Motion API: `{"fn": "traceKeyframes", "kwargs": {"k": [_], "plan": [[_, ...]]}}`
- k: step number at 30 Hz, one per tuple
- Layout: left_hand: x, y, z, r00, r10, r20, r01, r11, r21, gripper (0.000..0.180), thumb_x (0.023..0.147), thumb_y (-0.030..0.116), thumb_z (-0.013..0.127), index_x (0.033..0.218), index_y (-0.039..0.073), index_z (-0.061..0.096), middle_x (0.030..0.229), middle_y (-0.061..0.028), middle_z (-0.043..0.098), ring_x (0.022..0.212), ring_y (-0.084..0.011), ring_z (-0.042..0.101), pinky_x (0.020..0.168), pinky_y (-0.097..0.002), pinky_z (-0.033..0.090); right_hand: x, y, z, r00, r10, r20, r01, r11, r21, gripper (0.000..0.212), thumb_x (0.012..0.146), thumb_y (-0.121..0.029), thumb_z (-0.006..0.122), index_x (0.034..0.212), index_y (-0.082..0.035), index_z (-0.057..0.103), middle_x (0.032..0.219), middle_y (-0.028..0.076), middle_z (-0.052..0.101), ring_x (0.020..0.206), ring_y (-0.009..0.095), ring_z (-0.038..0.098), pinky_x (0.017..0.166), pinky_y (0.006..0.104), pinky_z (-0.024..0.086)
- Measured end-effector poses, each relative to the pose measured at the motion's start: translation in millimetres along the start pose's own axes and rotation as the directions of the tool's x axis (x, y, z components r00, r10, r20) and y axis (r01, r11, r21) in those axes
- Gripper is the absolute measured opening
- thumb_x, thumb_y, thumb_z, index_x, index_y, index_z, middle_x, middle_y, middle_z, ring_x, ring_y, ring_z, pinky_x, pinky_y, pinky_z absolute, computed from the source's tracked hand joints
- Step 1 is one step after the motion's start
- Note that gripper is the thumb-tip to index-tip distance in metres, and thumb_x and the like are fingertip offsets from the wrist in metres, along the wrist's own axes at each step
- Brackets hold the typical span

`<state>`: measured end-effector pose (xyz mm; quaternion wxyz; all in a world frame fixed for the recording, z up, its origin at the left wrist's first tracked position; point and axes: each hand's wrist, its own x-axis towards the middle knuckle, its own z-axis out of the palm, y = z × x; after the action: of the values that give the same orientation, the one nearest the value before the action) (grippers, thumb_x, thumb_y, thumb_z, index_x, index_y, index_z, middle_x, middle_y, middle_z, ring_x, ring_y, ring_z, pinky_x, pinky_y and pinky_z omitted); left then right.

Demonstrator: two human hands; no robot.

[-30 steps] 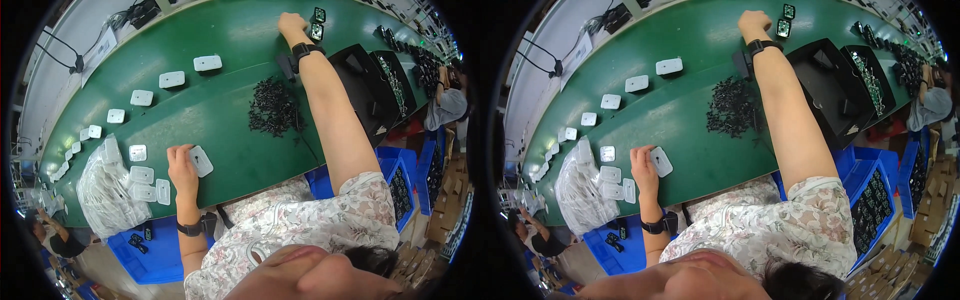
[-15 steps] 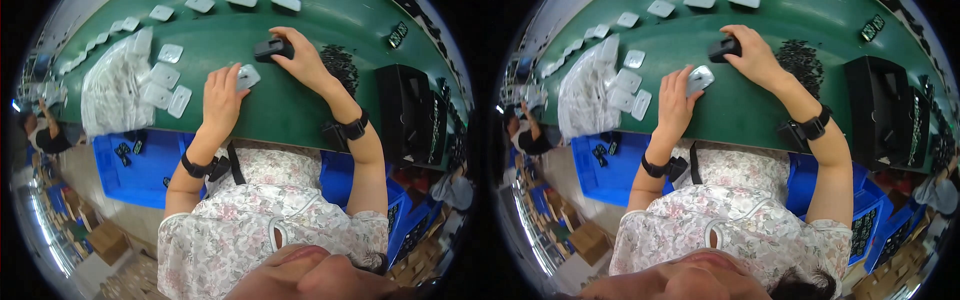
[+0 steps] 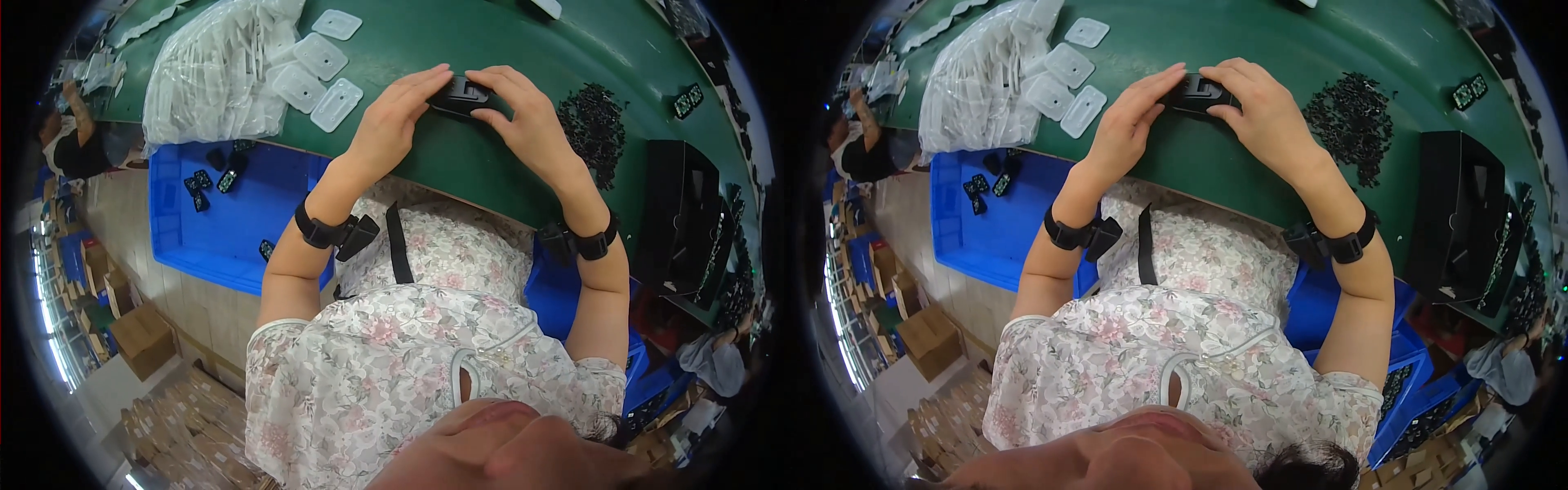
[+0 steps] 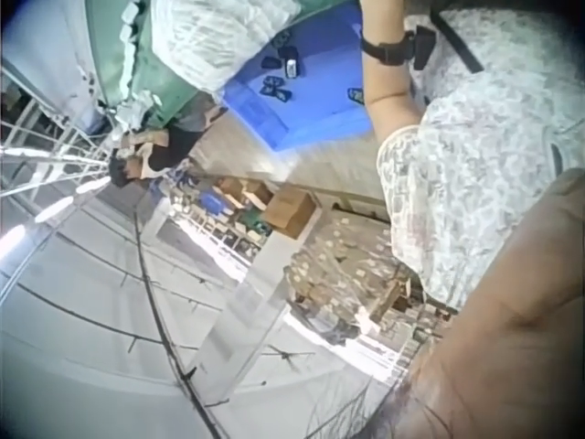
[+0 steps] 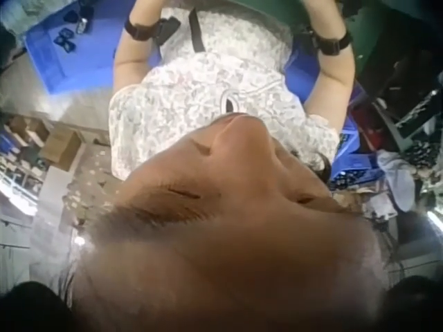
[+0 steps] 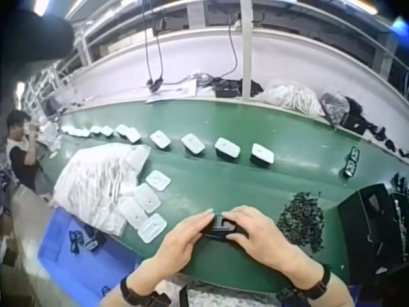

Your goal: The person picks up a white plastic cover and a black screw, inserts the screw into the cover, and places it on the table. They then pick up a black housing and a circuit board, fit them together, and press the previously assembled plastic cover onto the housing.

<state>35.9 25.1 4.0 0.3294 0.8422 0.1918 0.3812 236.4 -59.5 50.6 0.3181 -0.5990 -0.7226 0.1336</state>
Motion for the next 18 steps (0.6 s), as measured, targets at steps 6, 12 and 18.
{"fn": "traceKeyframes", "kwargs": {"k": [6,12,18], "plan": [[-5.1,-4.0,3.2,0.995,0.061,0.082,-0.071,0.988,0.134,0.053,0.077,-0.01,0.047,0.127,0.006,0.056,0.134,-0.0112,0.054,0.121,-0.03,0.053,0.1,-0.0385,0.044,-0.6,-4.9,3.9,1.0,-0.018,0.024,0.021,0.995,-0.096,0.044,0.076,-0.001,0.069,0.119,-0.006,0.059,0.111,0.011,0.059,0.102,0.03,0.058,0.087,0.036,0.049],[-8.0,0.7,-2.5,0.988,0.065,0.143,-0.103,0.955,0.279,0.051,0.08,-0.009,0.048,0.129,0.006,0.056,0.135,-0.0102,0.054,0.123,-0.0278,0.052,0.101,-0.0372,0.044,-7.1,-7.7,7.7,0.996,-0.085,0.003,0.084,0.968,-0.237,0.05,0.074,0.002,0.068,0.122,-0.008,0.059,0.112,0.011,0.059,0.1,0.029,0.059,0.083,0.0361,0.05],[-6.6,-0.5,-5.6,0.97,0.131,0.204,-0.211,0.869,0.448,0.05,0.08,0.004,0.054,0.13,0.012,0.055,0.134,-0.0041,0.055,0.119,-0.0226,0.055,0.097,-0.0358,0.044,-3.7,-12.1,8.7,0.996,-0.076,0.037,0.084,0.944,-0.318,0.051,0.072,0.002,0.068,0.121,-0.009,0.06,0.108,0.009,0.059,0.096,0.026,0.059,0.078,0.0351,0.051]]}}
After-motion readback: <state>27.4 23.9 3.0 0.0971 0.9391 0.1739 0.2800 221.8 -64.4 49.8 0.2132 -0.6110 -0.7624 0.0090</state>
